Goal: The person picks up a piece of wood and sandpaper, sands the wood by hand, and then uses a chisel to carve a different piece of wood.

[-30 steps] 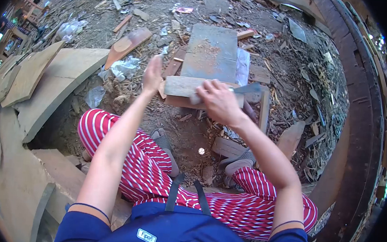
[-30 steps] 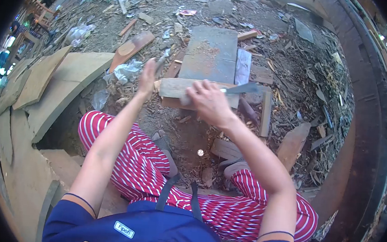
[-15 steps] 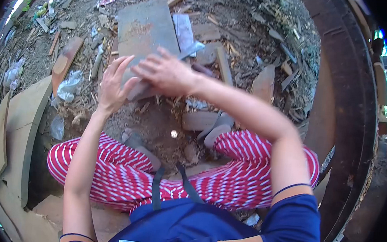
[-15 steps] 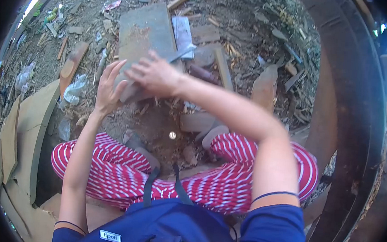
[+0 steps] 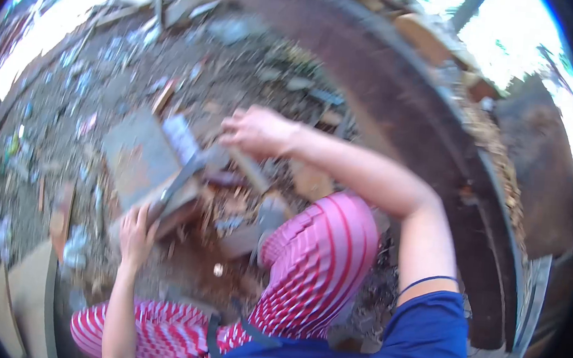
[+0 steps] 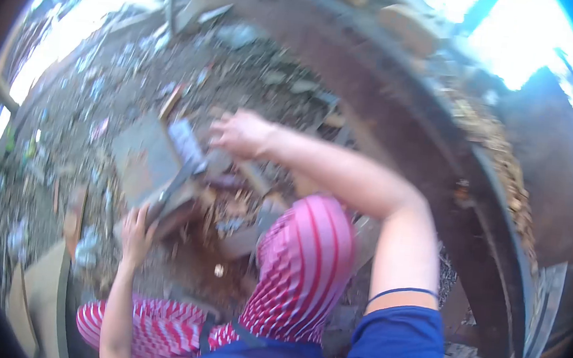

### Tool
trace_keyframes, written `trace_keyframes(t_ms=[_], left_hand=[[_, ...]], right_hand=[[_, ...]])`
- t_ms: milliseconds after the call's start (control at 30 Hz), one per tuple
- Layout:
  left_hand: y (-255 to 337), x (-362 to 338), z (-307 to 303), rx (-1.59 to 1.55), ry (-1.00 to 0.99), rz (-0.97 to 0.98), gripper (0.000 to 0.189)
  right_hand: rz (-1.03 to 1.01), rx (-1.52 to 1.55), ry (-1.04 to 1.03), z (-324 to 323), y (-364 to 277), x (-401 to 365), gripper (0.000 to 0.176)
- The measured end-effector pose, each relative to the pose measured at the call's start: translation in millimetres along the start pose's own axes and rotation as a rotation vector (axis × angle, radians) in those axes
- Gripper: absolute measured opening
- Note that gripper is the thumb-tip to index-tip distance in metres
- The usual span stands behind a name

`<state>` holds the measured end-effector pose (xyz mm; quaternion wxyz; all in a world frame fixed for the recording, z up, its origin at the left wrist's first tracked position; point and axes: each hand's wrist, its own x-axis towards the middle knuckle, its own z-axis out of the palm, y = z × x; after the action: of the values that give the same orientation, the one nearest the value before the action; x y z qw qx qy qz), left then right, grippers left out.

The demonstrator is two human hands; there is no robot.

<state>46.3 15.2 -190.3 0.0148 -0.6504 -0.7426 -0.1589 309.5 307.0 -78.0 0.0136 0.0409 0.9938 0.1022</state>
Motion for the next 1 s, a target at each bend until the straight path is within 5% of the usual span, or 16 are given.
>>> trace_keyframes(t_ms=[67,333,400,567,1000], left_hand=[[0.9,2.6,-5.9,-0.022,-0.059,-0.029,0.049],[-19.1,7.4,0.0,-0.238,-0.101,-0.133,0.047],[-41.7,10.0,21.5,-0.381,0.008,-0.196,0.043],[-55.7,45.3,21.0,-0.326,-0.077,-0.473,0.042],[-58.8,76.5,36.9,-0.018,-0.165,-0.492,0.05]], right_hand=[[0.062,-0.05,-0.086,-34.2,-3.7,-16.8,0.04],[0.228,-0.069,0.234,-141.7,-27.4,-101.4,0.032],[0.287,-0.079,0.174,-168.2,-36.1,-126.9,0.032],[0.471,-0.231,0.219,-207.6,-40.7,-185.3,0.029],[0.846,-0.171,0.285,-207.9,-26.8,-255.5,0.042]])
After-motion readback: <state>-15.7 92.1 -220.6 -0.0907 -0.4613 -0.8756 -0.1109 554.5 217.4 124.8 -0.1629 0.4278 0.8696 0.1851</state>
